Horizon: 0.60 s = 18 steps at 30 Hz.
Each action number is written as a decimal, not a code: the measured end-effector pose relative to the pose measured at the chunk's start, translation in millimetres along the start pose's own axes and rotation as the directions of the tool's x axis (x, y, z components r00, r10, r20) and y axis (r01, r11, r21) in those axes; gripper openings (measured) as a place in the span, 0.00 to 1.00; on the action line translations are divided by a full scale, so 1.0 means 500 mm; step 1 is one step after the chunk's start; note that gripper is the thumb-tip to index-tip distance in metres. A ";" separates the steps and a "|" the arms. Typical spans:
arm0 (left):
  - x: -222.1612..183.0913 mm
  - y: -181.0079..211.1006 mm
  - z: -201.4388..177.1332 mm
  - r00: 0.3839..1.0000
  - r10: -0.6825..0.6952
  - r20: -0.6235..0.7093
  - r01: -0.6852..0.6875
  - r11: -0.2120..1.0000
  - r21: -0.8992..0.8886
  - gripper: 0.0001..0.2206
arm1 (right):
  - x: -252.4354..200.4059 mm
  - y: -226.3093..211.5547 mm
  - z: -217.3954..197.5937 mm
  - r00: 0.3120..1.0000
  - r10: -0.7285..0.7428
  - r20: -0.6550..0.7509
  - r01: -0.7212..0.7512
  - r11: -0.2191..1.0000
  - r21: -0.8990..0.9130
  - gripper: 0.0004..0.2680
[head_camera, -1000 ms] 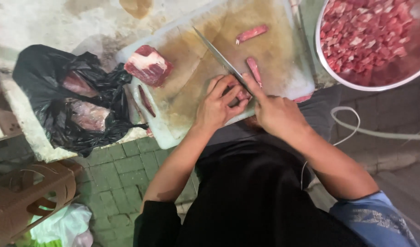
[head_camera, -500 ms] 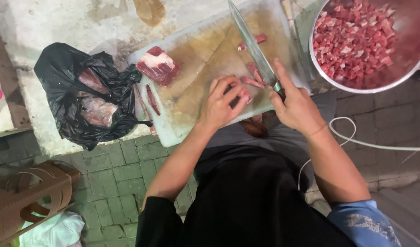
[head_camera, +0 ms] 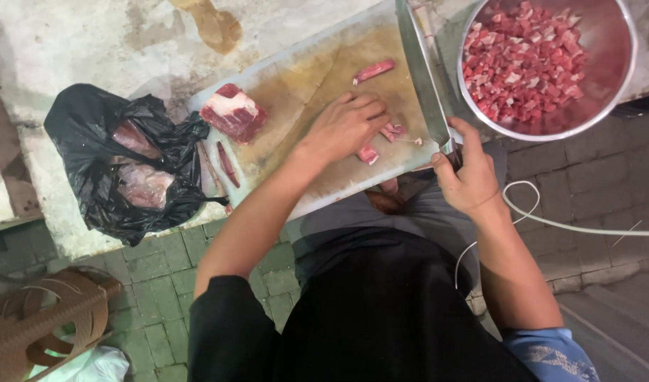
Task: Dicing raw meat into small cubes on a cutting board using a large kitchen knife.
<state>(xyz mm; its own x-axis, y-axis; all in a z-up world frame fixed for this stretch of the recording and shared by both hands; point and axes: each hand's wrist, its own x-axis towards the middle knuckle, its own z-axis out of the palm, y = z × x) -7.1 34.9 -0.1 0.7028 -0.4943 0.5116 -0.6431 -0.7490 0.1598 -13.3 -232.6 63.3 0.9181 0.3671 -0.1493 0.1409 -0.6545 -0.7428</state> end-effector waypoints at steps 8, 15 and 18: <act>-0.024 -0.056 0.064 0.995 -0.101 -0.014 0.102 0.989 0.105 0.08 | 0.012 0.040 0.003 0.977 -0.176 -0.122 0.195 0.967 0.166 0.20; 0.028 -0.053 0.021 0.921 -0.300 -0.250 0.329 0.940 0.085 0.10 | 0.015 -0.030 -0.028 0.934 -0.326 -0.145 0.354 0.793 0.495 0.18; 0.023 -0.057 0.064 0.905 -0.377 -0.197 0.402 0.909 0.110 0.11 | 0.026 -0.009 -0.023 0.923 -0.360 -0.135 0.373 0.752 0.544 0.19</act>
